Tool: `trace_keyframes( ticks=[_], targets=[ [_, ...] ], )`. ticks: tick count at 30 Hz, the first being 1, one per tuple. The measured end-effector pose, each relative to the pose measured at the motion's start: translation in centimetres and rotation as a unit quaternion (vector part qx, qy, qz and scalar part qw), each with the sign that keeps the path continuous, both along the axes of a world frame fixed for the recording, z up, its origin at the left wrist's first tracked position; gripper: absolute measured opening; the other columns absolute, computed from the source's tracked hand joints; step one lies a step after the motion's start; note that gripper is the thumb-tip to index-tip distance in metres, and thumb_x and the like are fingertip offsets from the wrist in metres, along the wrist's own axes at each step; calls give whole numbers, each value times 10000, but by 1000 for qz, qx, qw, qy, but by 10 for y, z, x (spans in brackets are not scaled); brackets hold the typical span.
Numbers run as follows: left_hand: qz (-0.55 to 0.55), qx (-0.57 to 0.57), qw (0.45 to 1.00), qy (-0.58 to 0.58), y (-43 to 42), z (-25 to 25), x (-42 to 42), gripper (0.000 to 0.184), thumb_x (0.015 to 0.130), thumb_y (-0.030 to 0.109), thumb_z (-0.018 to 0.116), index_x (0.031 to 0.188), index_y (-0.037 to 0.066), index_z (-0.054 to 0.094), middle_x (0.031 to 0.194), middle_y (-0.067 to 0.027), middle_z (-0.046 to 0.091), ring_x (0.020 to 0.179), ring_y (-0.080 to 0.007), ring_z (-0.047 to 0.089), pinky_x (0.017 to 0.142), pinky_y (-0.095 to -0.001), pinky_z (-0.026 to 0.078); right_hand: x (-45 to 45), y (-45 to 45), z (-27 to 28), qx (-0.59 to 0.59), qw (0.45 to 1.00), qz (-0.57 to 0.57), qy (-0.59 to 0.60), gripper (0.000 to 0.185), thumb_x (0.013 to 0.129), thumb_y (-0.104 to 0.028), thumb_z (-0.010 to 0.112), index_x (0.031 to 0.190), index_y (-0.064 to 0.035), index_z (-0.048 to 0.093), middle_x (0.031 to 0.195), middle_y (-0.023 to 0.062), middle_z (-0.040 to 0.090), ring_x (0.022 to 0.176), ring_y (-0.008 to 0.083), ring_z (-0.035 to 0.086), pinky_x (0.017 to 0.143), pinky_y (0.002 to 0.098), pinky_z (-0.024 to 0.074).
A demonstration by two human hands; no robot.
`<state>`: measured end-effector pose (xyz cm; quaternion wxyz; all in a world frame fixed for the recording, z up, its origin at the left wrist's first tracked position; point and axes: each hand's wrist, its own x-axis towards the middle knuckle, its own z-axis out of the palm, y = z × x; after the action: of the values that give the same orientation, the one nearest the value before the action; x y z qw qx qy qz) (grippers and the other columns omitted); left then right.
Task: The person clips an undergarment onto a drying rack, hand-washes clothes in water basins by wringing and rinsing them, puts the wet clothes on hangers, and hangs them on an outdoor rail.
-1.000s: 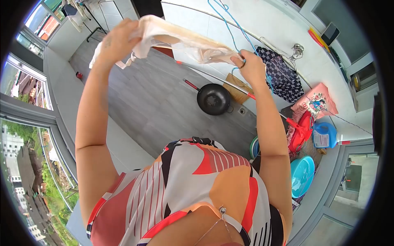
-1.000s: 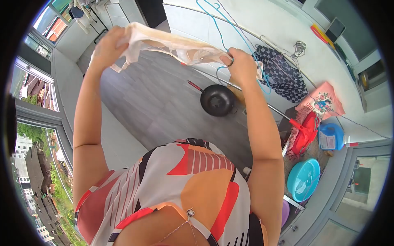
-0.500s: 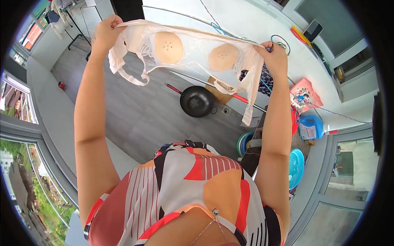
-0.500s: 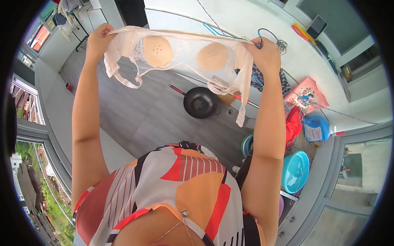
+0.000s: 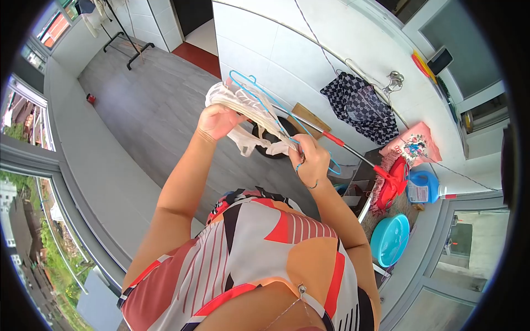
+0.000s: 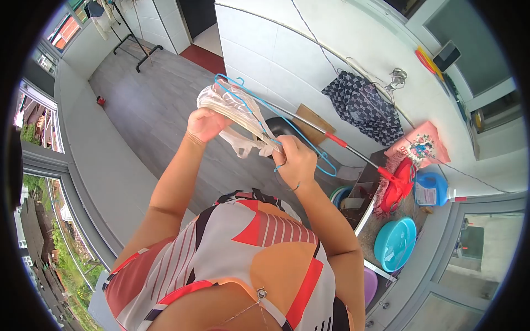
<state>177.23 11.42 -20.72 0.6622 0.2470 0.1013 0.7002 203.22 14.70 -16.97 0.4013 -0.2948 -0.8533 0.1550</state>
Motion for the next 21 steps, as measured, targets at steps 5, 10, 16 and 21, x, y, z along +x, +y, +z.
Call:
trace_keyframes(
  ticks=[5,10,16,21],
  targets=[
    [14,-3,997,-74,-3,3,-4,613,820,195,562,1391,203,338,1387,-162,390,1279,-356,367,1061,-499,294,22,-6,-14,-347,934,27,79,209,850,-183,659,984,-26,625,761,4,588,677,60,478,590,220,413],
    [-114,12,988,102,1,19,-25,562,903,358,519,1382,117,350,1365,-221,404,1234,-374,429,1010,-483,378,65,38,-11,-490,840,-54,225,198,924,-205,554,911,-30,645,643,-70,463,573,18,361,516,183,266],
    [-289,-55,868,400,3,61,-63,560,899,346,546,1279,-43,411,1206,-228,533,1055,-302,584,906,-382,452,82,70,-46,-544,825,-62,139,212,900,-237,567,887,-45,657,610,-79,415,484,11,296,427,192,196],
    [-298,-74,831,465,17,81,-68,436,899,308,546,1154,-38,473,994,-185,599,770,-297,650,712,-370,521,73,83,-111,-638,758,-76,108,192,849,-245,609,848,-59,656,595,-67,420,447,22,302,384,205,185]
  ],
)
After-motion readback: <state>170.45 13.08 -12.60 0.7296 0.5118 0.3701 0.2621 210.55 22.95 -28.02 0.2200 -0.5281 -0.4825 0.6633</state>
